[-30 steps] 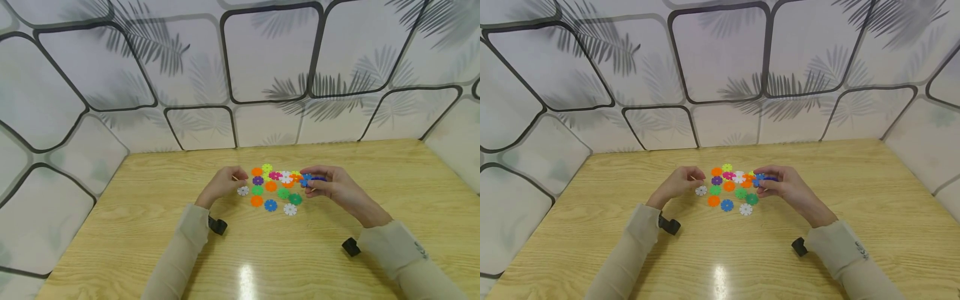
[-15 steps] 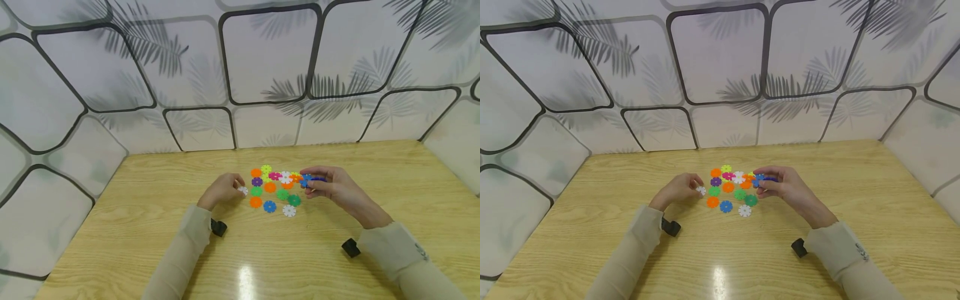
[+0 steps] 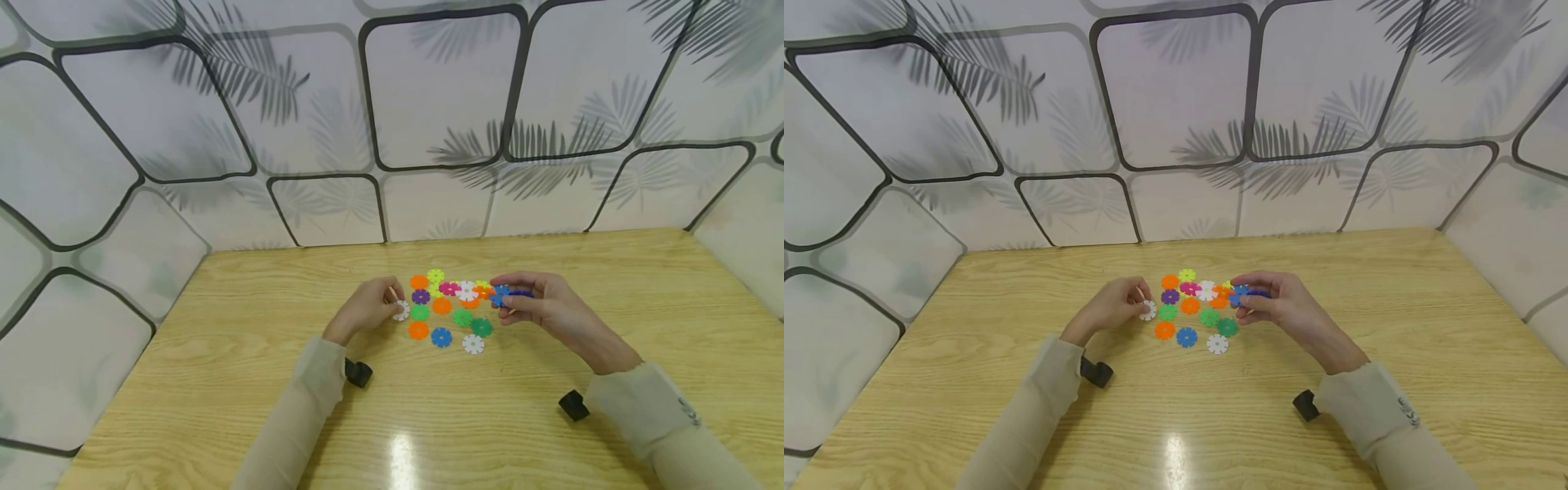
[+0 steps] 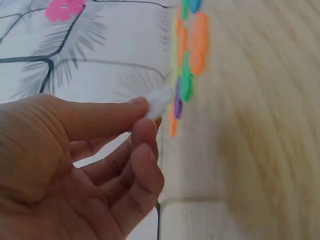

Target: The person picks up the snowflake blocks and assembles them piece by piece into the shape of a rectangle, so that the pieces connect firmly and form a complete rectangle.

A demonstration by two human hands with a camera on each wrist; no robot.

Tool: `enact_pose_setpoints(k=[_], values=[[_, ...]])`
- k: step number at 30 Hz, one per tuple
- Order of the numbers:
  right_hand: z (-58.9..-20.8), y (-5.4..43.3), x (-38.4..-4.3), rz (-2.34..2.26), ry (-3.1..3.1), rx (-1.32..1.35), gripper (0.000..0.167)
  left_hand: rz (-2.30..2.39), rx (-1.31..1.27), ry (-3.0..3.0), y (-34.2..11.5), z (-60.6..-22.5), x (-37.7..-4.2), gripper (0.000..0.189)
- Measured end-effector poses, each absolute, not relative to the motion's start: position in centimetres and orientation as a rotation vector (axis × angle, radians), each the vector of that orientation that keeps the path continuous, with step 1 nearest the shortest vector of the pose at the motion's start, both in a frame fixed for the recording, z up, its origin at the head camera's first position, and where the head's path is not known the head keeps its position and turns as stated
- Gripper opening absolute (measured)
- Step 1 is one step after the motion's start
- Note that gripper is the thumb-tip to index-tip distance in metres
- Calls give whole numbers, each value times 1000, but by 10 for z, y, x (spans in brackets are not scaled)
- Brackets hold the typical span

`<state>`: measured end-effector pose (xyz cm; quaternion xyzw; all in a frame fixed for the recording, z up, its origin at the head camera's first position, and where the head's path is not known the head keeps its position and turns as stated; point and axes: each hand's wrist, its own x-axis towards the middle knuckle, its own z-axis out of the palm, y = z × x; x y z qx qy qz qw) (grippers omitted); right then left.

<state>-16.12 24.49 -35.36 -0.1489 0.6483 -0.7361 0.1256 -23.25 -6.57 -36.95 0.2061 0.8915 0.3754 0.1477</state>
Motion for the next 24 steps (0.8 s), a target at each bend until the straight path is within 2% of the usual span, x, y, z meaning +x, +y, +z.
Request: enact_pose_setpoints(k=[8,24], values=[[-356,244,-162,-2143,1874,-447,25,1357,670,2474,-60,-360,-228,17],[-358,243,-163,-2138,1873,-478,25,1524,724,2383,-55,-353,-221,12]])
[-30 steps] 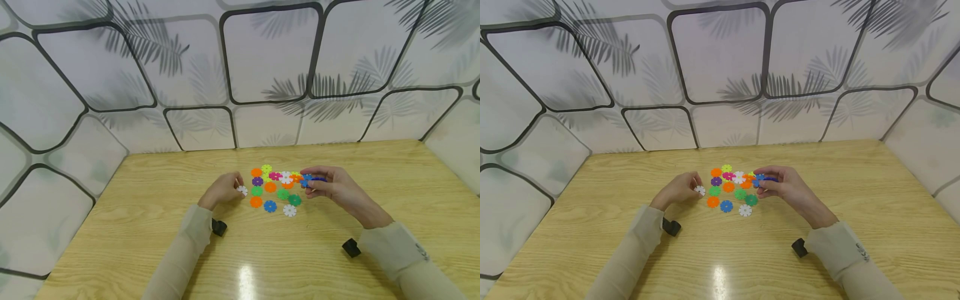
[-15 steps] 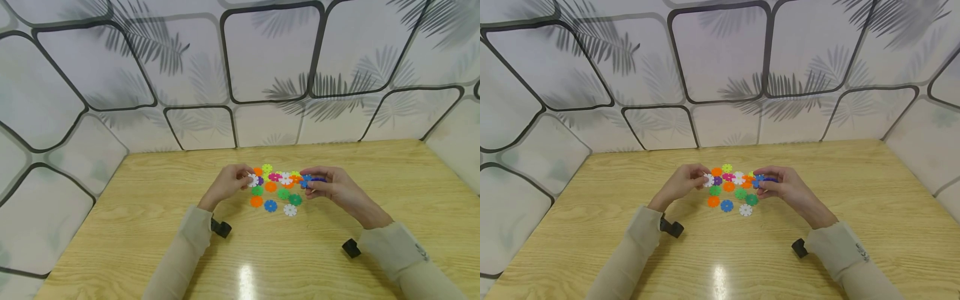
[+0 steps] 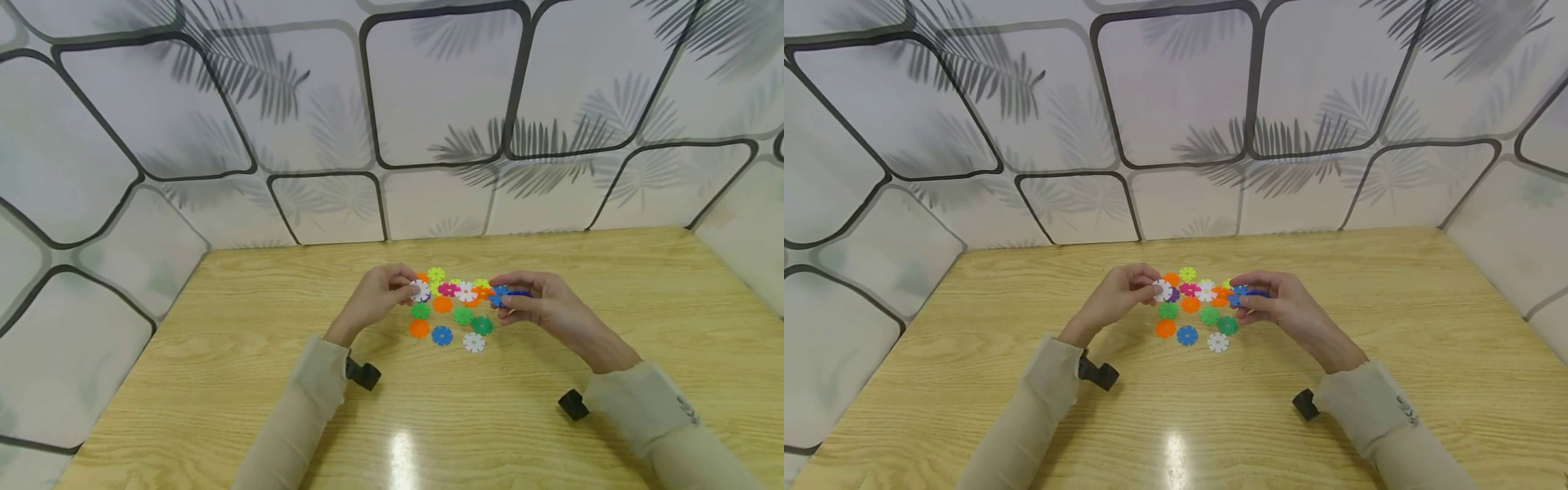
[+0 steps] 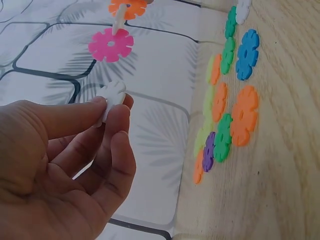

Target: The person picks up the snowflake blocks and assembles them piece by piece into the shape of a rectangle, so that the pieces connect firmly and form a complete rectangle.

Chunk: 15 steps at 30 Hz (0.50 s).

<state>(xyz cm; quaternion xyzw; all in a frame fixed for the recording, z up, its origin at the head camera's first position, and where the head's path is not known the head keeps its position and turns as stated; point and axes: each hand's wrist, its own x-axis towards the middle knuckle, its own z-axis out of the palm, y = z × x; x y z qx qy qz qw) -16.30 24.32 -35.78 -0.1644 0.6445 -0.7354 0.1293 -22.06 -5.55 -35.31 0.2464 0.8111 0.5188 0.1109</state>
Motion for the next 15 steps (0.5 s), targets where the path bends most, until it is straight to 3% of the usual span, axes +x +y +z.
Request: enact_pose_setpoints(k=[15], values=[[-357,243,-163,-2117,1903,-423,24,1529,778,2339,-50,-349,-216,11]])
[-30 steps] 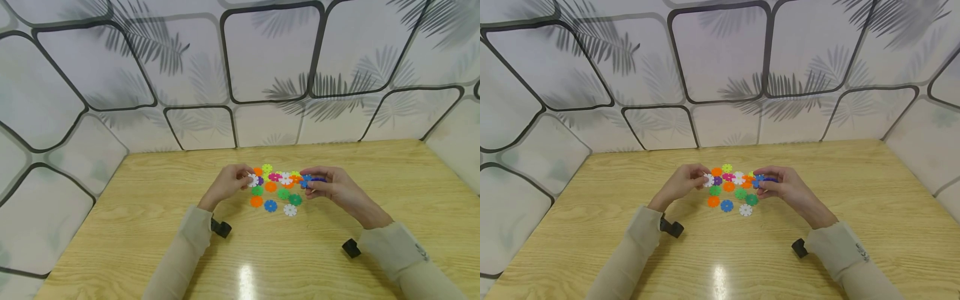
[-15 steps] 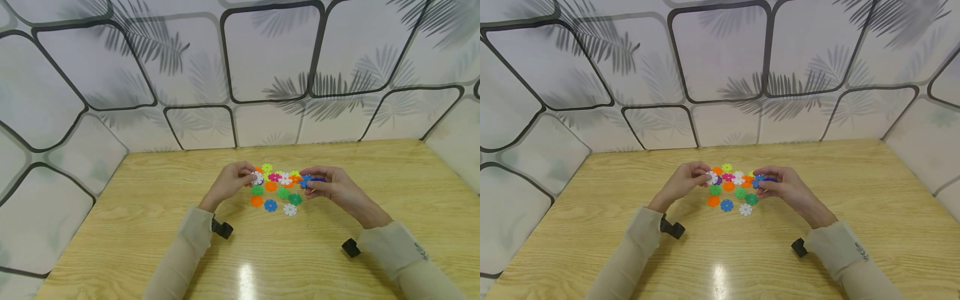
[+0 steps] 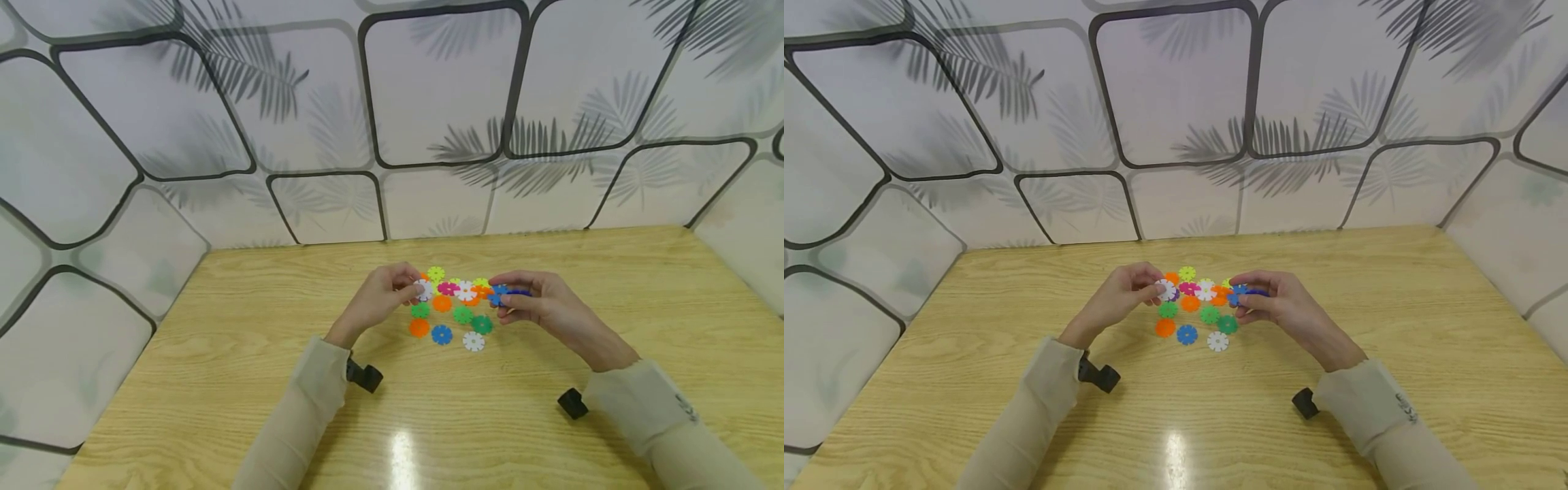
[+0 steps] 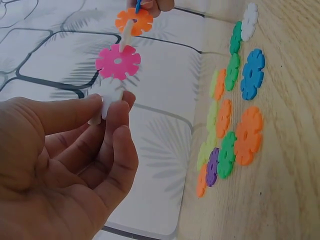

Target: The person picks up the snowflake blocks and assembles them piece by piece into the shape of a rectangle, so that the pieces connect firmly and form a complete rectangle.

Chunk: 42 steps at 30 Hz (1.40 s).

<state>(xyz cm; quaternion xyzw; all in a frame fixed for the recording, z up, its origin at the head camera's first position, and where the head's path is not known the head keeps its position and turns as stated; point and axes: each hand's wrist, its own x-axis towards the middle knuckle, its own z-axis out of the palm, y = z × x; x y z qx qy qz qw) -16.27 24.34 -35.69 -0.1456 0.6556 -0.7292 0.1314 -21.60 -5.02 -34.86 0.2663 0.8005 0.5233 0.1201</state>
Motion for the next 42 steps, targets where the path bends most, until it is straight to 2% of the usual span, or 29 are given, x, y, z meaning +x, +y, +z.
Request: enact_pose_setpoints(k=[13,42], values=[[-358,242,-163,-2133,1867,-475,25,1580,712,2252,-46,-347,-216,24],[-359,242,-163,-2121,1882,-507,27,1590,751,2251,-43,-349,-214,23]])
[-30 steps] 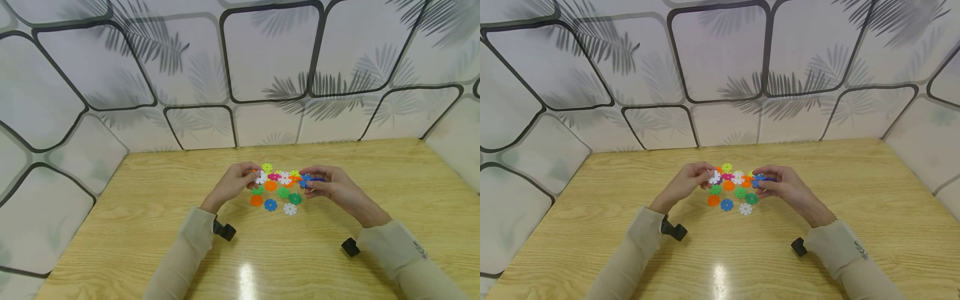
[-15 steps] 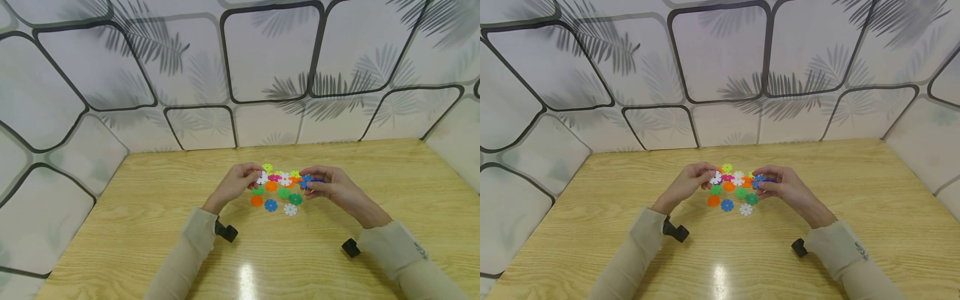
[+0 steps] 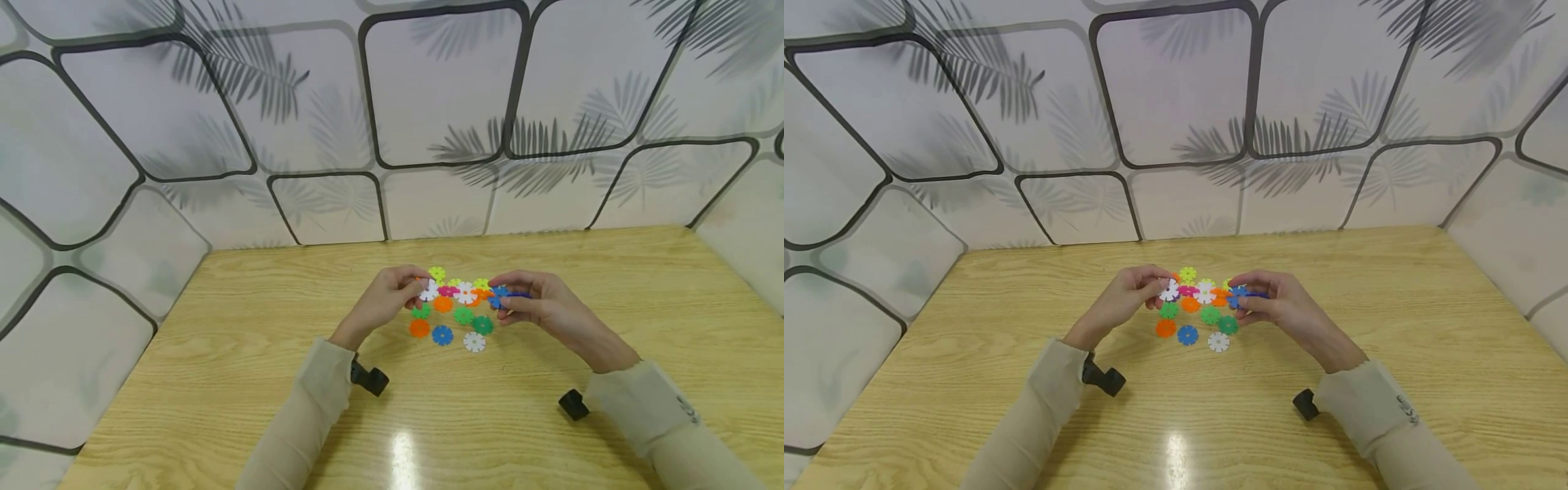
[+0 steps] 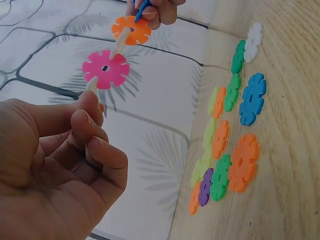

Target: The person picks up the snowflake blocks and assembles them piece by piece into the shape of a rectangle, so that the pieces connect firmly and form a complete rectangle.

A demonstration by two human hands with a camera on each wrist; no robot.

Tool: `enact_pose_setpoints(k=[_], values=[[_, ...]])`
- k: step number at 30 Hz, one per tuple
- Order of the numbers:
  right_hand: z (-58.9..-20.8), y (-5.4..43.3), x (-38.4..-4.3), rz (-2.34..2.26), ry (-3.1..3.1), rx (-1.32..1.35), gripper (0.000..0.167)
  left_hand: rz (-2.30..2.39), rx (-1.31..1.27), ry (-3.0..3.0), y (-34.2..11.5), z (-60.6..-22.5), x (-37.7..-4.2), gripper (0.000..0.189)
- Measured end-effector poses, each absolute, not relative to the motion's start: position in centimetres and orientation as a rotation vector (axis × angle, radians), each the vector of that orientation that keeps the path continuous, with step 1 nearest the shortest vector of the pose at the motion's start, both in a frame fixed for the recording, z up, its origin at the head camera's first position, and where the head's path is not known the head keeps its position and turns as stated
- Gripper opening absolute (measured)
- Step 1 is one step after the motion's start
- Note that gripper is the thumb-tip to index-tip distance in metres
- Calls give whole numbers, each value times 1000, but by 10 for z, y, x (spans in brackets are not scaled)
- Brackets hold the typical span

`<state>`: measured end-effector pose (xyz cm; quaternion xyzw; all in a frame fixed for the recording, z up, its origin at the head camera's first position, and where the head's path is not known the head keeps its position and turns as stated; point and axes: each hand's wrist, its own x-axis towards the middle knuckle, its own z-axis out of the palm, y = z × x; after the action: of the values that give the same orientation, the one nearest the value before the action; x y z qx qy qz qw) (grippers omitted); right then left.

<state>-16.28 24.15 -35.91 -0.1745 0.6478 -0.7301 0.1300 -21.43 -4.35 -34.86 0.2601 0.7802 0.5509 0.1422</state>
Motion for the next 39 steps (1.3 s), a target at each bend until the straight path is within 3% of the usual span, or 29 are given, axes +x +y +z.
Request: enact_pose_setpoints(k=[16,39], values=[[-359,232,-158,-2145,1991,-328,21,1572,759,2294,-37,-351,-215,17],[-362,229,-158,-2190,2013,-297,23,1579,722,2290,-32,-349,-216,17]])
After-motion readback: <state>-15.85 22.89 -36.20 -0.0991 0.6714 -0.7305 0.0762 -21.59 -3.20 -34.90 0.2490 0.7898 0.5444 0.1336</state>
